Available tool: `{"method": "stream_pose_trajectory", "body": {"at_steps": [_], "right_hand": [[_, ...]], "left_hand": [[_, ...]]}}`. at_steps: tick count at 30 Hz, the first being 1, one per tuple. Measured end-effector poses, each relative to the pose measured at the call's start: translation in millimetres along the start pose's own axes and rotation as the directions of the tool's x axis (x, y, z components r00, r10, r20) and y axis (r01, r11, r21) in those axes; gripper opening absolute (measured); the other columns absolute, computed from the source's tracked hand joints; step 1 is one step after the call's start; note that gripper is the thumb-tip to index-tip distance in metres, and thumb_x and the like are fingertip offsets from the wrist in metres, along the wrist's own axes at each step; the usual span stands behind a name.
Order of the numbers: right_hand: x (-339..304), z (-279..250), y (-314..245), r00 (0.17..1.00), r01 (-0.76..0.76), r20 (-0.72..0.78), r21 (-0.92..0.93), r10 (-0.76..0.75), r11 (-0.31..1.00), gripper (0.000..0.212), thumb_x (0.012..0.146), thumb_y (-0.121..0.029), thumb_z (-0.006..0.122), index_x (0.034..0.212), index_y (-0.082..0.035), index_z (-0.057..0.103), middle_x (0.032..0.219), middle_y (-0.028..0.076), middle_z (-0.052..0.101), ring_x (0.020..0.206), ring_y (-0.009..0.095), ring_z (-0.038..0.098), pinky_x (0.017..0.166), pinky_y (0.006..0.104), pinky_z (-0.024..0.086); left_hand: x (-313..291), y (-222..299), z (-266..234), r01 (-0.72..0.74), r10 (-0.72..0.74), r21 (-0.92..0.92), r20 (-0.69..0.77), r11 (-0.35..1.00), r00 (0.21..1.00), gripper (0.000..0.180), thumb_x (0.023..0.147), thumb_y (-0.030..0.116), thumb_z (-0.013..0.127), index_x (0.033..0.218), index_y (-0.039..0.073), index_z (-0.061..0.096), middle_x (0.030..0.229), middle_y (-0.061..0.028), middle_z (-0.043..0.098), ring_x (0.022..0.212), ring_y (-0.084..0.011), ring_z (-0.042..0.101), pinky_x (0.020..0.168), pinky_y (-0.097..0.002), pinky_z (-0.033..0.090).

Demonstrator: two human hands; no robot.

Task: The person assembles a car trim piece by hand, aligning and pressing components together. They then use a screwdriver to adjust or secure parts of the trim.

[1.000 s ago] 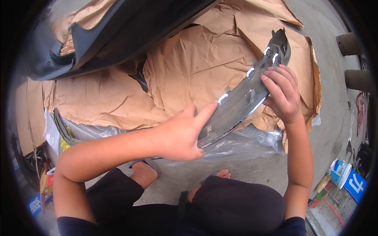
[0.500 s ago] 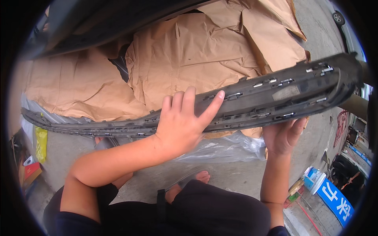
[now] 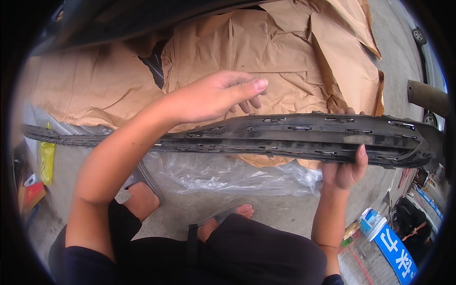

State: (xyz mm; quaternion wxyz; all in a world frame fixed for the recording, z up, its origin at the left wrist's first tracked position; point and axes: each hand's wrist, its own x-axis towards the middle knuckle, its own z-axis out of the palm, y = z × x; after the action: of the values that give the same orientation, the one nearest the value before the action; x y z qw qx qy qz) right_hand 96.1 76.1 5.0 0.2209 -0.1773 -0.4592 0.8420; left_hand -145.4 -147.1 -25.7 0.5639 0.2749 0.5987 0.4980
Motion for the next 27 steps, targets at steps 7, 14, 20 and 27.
{"method": "stream_pose_trajectory", "body": {"at_steps": [7, 14, 20, 27], "right_hand": [[0, 0, 1, 1.0, 0.006, 0.012, 0.006, -0.006, 1.0, 0.073, 0.097, -0.031, 0.061, 0.159, -0.002, 0.037, 0.16, 0.025, 0.044, 0.15, 0.041, 0.042, 0.125, 0.0593, 0.031], [-2, -5, 0, 0.998, -0.047, -0.042, 0.032, 0.049, 0.998, 0.057, 0.101, -0.023, 0.056, 0.153, 0.0, 0.048, 0.15, 0.022, 0.057, 0.143, 0.035, 0.052, 0.124, 0.054, 0.035], [-5, -9, 0, 0.996, -0.086, -0.006, 0.198, 0.089, 0.976, 0.052, 0.1, -0.019, 0.057, 0.148, 0.0, 0.051, 0.144, 0.017, 0.062, 0.134, 0.032, 0.06, 0.12, 0.0516, 0.04], [-14, 5, 1, 0.997, -0.041, -0.065, 0.118, 0.049, 0.992, 0.053, 0.097, -0.017, 0.06, 0.147, 0.0, 0.051, 0.139, 0.015, 0.065, 0.131, 0.031, 0.062, 0.117, 0.0503, 0.045]], "left_hand": [[32, -5, 9, 0.219, -0.22, 0.046, 0.364, 0.975, 0.905, 0.084, 0.107, 0.071, 0.039, 0.136, -0.003, 0.067, 0.133, -0.016, 0.07, 0.121, -0.0227, 0.065, 0.106, -0.0358, 0.051], [43, -17, 12, 0.299, -0.133, -0.188, 0.596, 0.936, 0.792, 0.089, 0.093, 0.053, 0.077, 0.149, -0.011, 0.051, 0.149, -0.0237, 0.057, 0.135, -0.0285, 0.057, 0.114, -0.0388, 0.046], [44, -19, 24, 0.297, -0.167, -0.093, 0.651, 0.95, 0.74, 0.089, 0.087, 0.038, 0.085, 0.151, -0.01, 0.047, 0.147, -0.0229, 0.058, 0.133, -0.0278, 0.058, 0.113, -0.0378, 0.046], [44, -14, 25, 0.446, -0.208, -0.243, 0.632, 0.862, 0.746, 0.088, 0.089, 0.04, 0.083, 0.152, -0.008, 0.047, 0.148, -0.0213, 0.059, 0.135, -0.027, 0.057, 0.114, -0.0379, 0.046]]}}
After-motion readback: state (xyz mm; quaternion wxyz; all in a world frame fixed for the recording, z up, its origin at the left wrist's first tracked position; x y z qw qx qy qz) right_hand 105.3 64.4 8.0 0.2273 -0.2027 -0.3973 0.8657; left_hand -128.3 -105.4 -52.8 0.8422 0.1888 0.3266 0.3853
